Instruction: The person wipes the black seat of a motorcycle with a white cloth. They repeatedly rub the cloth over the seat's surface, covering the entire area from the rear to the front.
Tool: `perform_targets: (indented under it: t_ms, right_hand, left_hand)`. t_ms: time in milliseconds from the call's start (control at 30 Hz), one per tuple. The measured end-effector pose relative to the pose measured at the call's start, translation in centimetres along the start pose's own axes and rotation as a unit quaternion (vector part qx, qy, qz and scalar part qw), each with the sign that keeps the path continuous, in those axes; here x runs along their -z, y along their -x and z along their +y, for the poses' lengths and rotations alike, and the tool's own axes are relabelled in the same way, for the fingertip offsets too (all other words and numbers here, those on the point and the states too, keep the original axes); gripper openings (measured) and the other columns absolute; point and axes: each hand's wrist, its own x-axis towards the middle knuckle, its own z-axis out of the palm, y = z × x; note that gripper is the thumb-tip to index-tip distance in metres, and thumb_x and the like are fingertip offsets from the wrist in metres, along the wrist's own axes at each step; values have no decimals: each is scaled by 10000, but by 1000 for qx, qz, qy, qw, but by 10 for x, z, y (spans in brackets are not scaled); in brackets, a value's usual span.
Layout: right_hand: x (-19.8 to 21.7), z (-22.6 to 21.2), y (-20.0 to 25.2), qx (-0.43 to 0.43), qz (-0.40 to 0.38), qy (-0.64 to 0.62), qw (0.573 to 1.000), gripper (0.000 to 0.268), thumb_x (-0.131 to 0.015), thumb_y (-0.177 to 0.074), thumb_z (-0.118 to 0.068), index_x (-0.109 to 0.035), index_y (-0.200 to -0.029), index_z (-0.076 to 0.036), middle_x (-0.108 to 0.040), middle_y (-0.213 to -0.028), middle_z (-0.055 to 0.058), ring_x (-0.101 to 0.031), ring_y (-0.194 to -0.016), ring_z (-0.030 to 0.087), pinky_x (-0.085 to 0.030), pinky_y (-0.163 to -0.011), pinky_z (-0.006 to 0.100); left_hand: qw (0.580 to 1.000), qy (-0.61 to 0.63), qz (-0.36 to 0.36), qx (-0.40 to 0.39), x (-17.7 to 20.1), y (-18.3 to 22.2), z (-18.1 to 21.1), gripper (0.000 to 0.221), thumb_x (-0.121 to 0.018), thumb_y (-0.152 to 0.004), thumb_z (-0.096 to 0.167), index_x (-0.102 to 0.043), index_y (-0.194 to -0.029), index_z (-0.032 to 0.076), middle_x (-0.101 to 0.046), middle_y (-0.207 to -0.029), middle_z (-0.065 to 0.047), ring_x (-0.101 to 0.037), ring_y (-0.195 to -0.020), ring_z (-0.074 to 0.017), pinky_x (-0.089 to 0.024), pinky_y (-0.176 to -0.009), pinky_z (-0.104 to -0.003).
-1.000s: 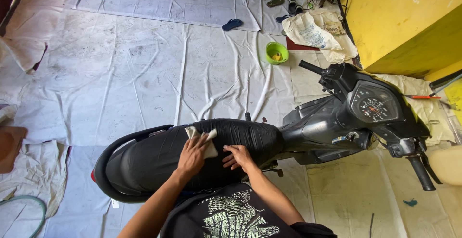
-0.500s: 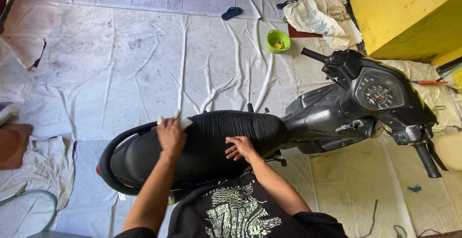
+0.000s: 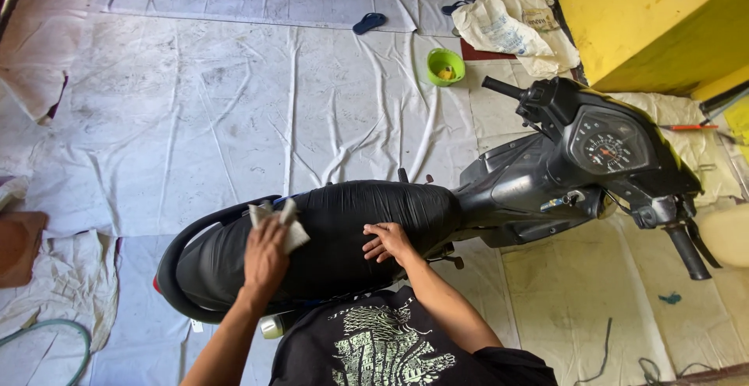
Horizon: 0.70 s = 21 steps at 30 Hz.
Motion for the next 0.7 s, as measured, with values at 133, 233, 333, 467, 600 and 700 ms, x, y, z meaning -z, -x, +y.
perform_targets:
  t_ms: [133,233,333,467,600,700]
  right_hand:
    - [-3,-3,5,7,3,16,1000,455,-691,-944,-421,-673,-1187,-36,-739,-953,308,-771,-743,355,-614,-438,289]
    - [-5,-5,5,8,6,24,1000,464,-691,-941,-421,-674,-1196,-34,-738,-957,309,-772,-748,358,-611,-433,283]
    - [-3,-2,2,11,10,21,1000,463,-702,-937,-423,-683,-1193,-38,-741,-944,305,-773,-742,359,-614,-430,287]
    - [-1,7,-5,23,13,5,1000,454,-717,-924,-444,-706,-1159,-55,-751,-908,288,-774,-717,353,-614,-424,302]
    - [1,8,-5,23,10,17,1000,463,-698,-945,-444,-692,-1185,-48,-743,-949,304,-773,-761,365,-619,-449,300]
    - [1,6,-1,18,8,5,1000,459,-696,-942,-427,-683,-1188,-40,-736,-965,319,-772,-753,364,-613,-445,285]
  left_hand:
    - [992,-47,95,73,-53,-30,-29,582,-599,-758,142,-612,-1336,202,-602,-1403,-31,-476,-1377,-289,-385,-1108,-449]
    - [982,-64,149,100,-74,-59,-3,475,-599,-727,123,-689,-1187,199,-657,-1289,-21,-535,-1282,-274,-431,-1010,-435]
    - [989,-21,131,64,-100,-70,33,457,-565,-738,108,-695,-1174,155,-637,-1325,-63,-531,-1265,-314,-431,-1002,-484]
    - [995,56,52,-65,-65,-41,76,540,-503,-778,137,-651,-1296,161,-624,-1371,-44,-466,-1371,-296,-320,-1144,-516]
    - [992,73,-22,-102,-12,2,67,537,-480,-817,137,-622,-1331,202,-580,-1441,-4,-452,-1391,-262,-316,-1163,-479]
    - [995,25,-30,-87,5,28,24,516,-480,-866,154,-607,-1352,274,-617,-1384,12,-492,-1372,-222,-349,-1157,-451]
